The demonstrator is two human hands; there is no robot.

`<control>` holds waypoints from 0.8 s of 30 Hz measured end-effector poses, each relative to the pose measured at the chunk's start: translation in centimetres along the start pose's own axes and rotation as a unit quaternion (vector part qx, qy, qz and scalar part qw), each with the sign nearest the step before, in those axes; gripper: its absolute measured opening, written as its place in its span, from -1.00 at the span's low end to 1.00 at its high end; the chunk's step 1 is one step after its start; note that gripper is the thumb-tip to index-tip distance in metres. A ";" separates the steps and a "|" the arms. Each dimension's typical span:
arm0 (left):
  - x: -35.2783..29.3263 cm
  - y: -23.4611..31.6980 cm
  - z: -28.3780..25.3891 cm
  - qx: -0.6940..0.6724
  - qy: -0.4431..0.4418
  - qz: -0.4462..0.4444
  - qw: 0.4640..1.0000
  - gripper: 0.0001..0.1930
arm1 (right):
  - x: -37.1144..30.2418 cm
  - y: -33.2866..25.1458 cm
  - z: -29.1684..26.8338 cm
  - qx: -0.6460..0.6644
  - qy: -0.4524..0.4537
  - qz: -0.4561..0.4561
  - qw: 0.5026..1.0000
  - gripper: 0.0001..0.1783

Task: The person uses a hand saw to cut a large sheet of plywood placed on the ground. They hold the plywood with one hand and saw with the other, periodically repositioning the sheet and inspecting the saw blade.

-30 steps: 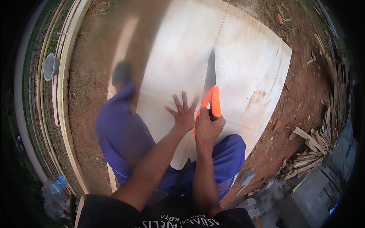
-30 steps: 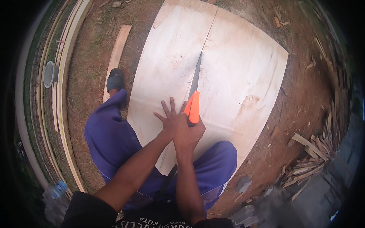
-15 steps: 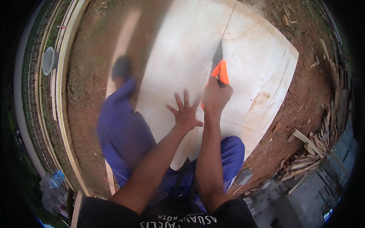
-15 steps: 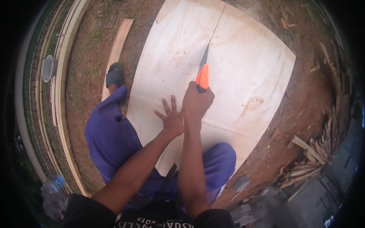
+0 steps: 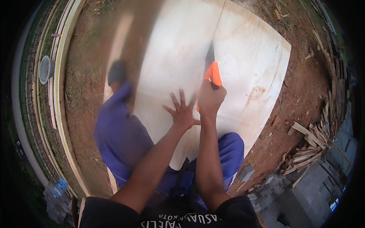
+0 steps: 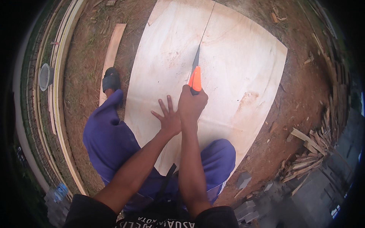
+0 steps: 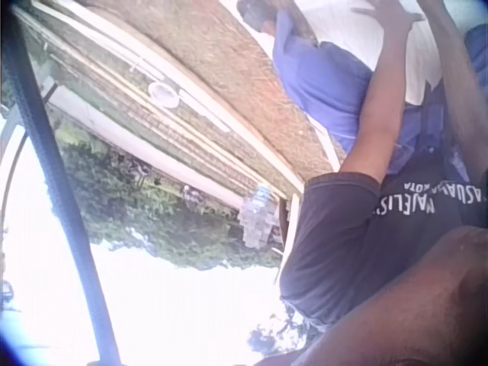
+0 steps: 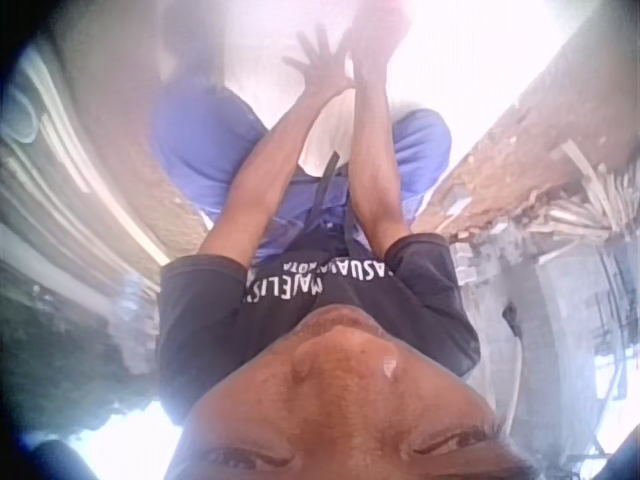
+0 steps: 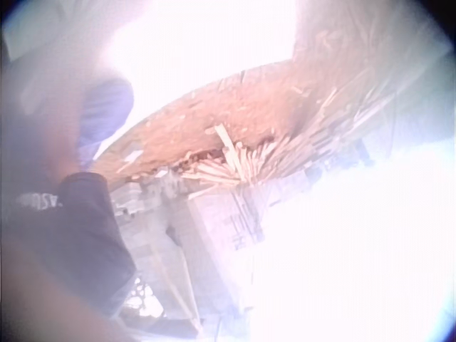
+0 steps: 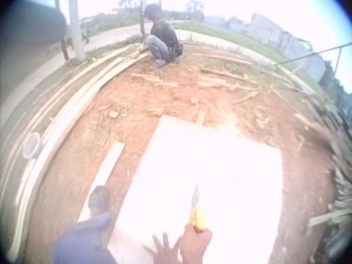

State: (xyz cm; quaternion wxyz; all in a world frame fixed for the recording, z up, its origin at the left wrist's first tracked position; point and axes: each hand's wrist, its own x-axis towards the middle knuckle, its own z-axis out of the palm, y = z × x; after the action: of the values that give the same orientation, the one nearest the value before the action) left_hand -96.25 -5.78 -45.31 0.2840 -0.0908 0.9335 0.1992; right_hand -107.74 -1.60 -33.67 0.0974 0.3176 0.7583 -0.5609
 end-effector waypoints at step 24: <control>0.1 0.6 -1.6 -0.054 -0.057 -0.006 0.997 -0.18 | 3.3 1.9 1.7 0.077 0.004 -0.061 0.995 -0.79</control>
State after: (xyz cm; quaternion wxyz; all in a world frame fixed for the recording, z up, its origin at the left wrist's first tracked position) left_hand -97.27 -5.87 -43.94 0.3322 -0.0997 0.9033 0.2526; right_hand -109.53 -1.63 -37.42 0.0352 0.2799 0.7311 -0.6212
